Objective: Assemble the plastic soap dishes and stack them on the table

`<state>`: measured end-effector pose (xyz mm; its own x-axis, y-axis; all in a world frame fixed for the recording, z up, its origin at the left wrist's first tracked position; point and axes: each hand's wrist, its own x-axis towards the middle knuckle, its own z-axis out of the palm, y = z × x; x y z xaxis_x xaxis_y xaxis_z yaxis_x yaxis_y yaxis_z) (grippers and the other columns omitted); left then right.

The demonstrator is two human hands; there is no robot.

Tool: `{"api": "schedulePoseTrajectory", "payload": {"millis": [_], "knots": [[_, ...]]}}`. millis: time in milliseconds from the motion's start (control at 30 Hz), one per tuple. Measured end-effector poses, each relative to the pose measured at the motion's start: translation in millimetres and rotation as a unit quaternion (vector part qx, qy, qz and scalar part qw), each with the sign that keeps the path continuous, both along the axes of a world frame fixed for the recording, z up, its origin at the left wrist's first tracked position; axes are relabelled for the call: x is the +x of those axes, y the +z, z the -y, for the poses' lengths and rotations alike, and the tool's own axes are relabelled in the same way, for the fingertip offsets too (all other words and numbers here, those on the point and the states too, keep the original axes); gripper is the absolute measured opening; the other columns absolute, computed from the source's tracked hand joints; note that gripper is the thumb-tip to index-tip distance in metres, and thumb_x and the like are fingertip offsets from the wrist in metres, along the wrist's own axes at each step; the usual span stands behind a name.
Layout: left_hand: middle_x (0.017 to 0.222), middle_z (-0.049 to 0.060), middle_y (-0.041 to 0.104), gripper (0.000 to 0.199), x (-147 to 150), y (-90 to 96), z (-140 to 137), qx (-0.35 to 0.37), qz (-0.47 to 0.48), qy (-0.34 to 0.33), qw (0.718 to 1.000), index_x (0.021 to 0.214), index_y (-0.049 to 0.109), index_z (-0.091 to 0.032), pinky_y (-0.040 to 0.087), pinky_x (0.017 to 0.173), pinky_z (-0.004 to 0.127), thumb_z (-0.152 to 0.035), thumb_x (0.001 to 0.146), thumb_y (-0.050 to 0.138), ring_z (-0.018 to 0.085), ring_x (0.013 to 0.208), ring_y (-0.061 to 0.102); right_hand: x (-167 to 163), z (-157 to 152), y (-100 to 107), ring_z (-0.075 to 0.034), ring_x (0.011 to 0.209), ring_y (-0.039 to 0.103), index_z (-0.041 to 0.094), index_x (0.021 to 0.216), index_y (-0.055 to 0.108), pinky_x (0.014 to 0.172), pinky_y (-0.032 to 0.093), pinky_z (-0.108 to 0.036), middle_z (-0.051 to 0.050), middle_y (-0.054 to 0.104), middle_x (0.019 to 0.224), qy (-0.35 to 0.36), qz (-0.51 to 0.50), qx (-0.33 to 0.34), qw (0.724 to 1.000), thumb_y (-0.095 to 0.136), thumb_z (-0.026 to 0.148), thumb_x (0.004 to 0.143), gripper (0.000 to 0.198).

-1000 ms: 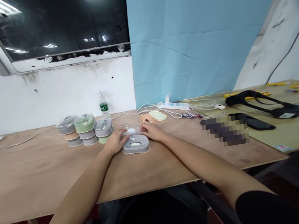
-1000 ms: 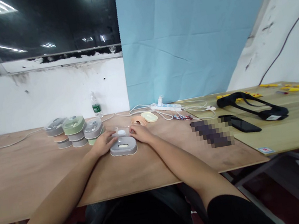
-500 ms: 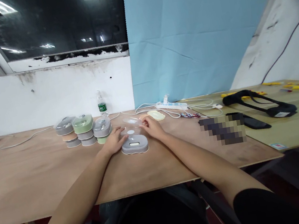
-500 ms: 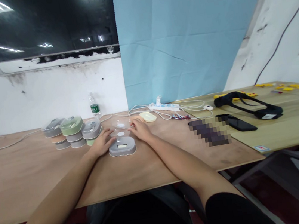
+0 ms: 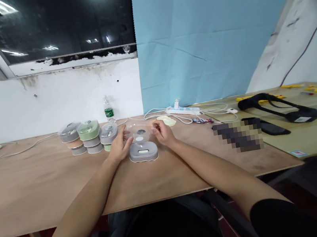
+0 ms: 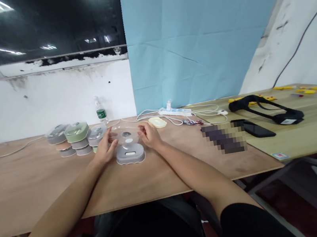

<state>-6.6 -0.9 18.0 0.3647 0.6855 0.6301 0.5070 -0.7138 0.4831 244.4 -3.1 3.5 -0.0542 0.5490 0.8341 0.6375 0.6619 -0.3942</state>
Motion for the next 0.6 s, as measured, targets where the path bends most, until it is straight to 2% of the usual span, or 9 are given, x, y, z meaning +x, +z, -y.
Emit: {"api": "schedulePoseTrajectory", "payload": {"millis": [100,233,333,400,500,600], "knots": [[0.100,0.007,0.065,0.058,1.3,3.4,5.4,0.002,-0.014,0.011,1.000,0.140,0.034,-0.017,0.047,0.080,0.032,-0.046,0.091,0.043,0.018,0.080,0.060,-2.7,2.2,0.4,-0.017,0.072,0.057,0.018,0.111,0.054,0.068,0.046,-0.030,-0.006,0.061,0.085,0.011,-0.010,-0.012,1.000,0.044,0.048,0.090,0.038],[0.073,0.002,0.063,0.069,4.3,6.4,11.2,-0.033,-0.002,0.045,0.998,0.147,0.021,-0.016,0.047,0.071,0.031,-0.048,0.091,0.043,0.019,0.069,0.061,-7.6,2.5,-0.4,-0.015,0.065,0.054,0.018,0.109,0.057,0.061,0.043,-0.026,-0.002,0.059,0.074,0.038,-0.051,-0.062,0.996,0.044,0.047,0.090,0.038],[0.062,0.000,0.060,0.064,6.9,5.4,10.9,-0.075,0.003,0.022,0.997,0.146,0.027,-0.018,0.047,0.068,0.031,-0.051,0.093,0.038,0.019,0.064,0.061,-10.0,-1.3,-2.0,-0.014,0.059,0.050,0.017,0.104,0.061,0.057,0.040,-0.025,-0.001,0.057,0.069,0.057,-0.074,-0.096,0.991,0.047,0.047,0.088,0.037],[0.063,0.001,0.061,0.060,7.7,3.4,7.8,-0.100,-0.003,0.009,0.995,0.140,0.039,-0.018,0.047,0.065,0.030,-0.054,0.092,0.037,0.019,0.063,0.060,-10.3,-4.4,-2.4,-0.012,0.055,0.046,0.016,0.100,0.063,0.054,0.037,-0.025,0.001,0.055,0.064,0.069,-0.069,-0.136,0.986,0.051,0.046,0.086,0.035],[0.080,0.006,0.068,0.059,6.3,-0.3,1.3,-0.111,-0.021,0.018,0.993,0.127,0.054,-0.016,0.047,0.069,0.031,-0.059,0.089,0.039,0.020,0.071,0.062,-9.2,-7.2,-1.5,-0.013,0.056,0.047,0.016,0.087,0.067,0.054,0.036,-0.024,0.000,0.057,0.062,0.100,-0.030,-0.214,0.971,0.052,0.045,0.083,0.033],[0.095,0.009,0.069,0.060,2.6,-2.5,-2.7,-0.116,-0.073,0.015,0.990,0.121,0.058,-0.016,0.047,0.076,0.032,-0.061,0.087,0.038,0.022,0.082,0.064,-6.5,-8.1,-0.2,-0.014,0.061,0.050,0.015,0.078,0.067,0.056,0.037,-0.024,-0.001,0.060,0.064,0.117,0.014,-0.271,0.956,0.053,0.045,0.081,0.033]]}}
